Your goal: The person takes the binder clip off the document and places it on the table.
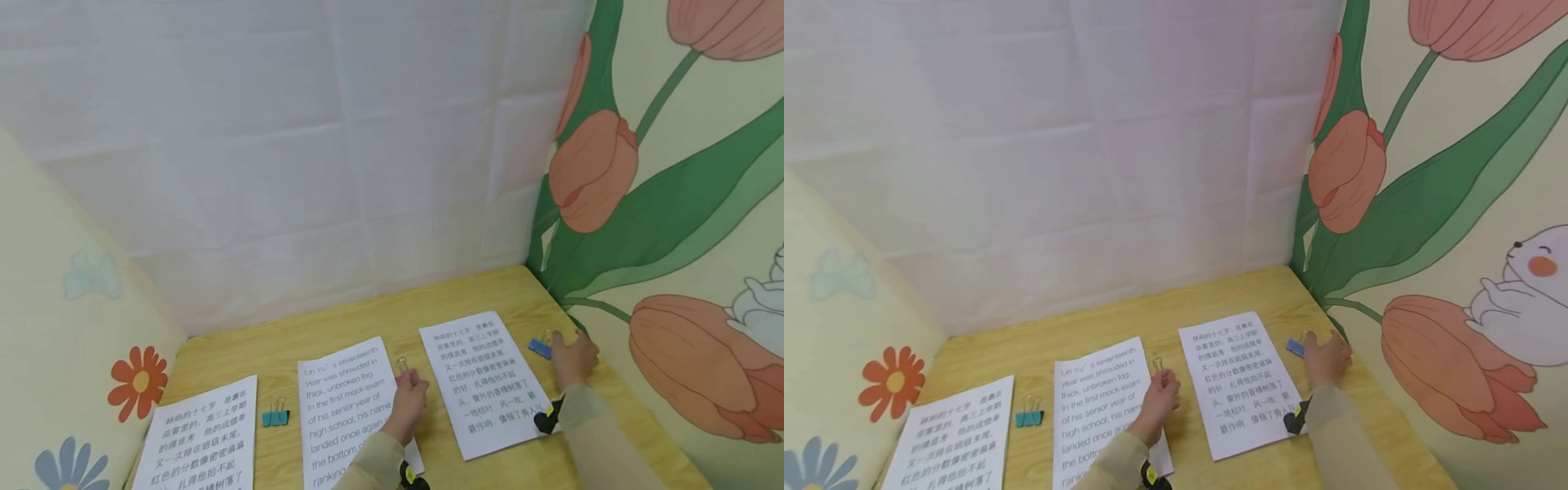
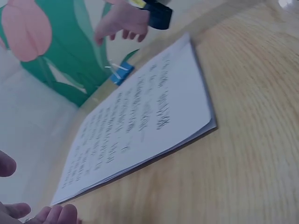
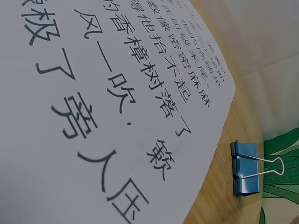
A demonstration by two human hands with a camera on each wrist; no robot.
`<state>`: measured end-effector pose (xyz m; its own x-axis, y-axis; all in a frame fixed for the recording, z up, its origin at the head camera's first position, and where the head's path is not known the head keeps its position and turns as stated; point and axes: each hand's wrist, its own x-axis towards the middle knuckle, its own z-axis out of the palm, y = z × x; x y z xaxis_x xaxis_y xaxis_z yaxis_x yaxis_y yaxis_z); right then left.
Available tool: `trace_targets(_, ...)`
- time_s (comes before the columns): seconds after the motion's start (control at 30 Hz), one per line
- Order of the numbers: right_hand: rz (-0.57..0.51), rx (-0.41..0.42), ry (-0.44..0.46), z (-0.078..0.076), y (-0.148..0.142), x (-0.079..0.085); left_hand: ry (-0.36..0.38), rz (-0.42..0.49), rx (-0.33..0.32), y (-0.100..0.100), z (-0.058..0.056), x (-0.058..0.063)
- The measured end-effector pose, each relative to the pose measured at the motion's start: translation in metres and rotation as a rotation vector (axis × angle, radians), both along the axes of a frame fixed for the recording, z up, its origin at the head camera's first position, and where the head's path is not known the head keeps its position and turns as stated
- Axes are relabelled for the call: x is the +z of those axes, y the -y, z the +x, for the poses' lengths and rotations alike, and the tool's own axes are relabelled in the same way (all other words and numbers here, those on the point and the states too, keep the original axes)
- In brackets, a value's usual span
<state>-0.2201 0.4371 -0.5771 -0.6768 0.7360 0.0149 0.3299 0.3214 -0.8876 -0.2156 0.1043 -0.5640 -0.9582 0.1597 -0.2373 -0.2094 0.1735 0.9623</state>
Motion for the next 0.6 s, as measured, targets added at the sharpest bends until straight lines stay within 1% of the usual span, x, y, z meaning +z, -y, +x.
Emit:
trace_targets(0.1,0.002,-0.031,-0.028,-0.002,0.001,0.001,-0.011,0.026,0.048,0.007,-0.002,0.005)
trace_targets(0.23,0.022,-0.040,-0.045,-0.006,0.004,0.002,-0.061,0.008,0.100,0.014,-0.004,0.007)
trace_targets(0.33,0.055,-0.056,-0.090,-0.008,0.012,0.005,-0.106,-0.031,0.128,0.019,-0.004,0.006)
trace_targets(0.47,0.099,-0.064,-0.187,-0.013,0.035,0.009,-0.173,-0.095,0.171,0.026,-0.008,0.007)
trace_targets(0.53,0.115,-0.043,-0.232,-0.016,0.049,0.010,-0.214,-0.130,0.187,0.029,-0.011,0.010)
trace_targets(0.6,0.153,-0.012,-0.266,-0.020,0.062,0.010,-0.249,-0.164,0.193,0.032,-0.013,0.011)
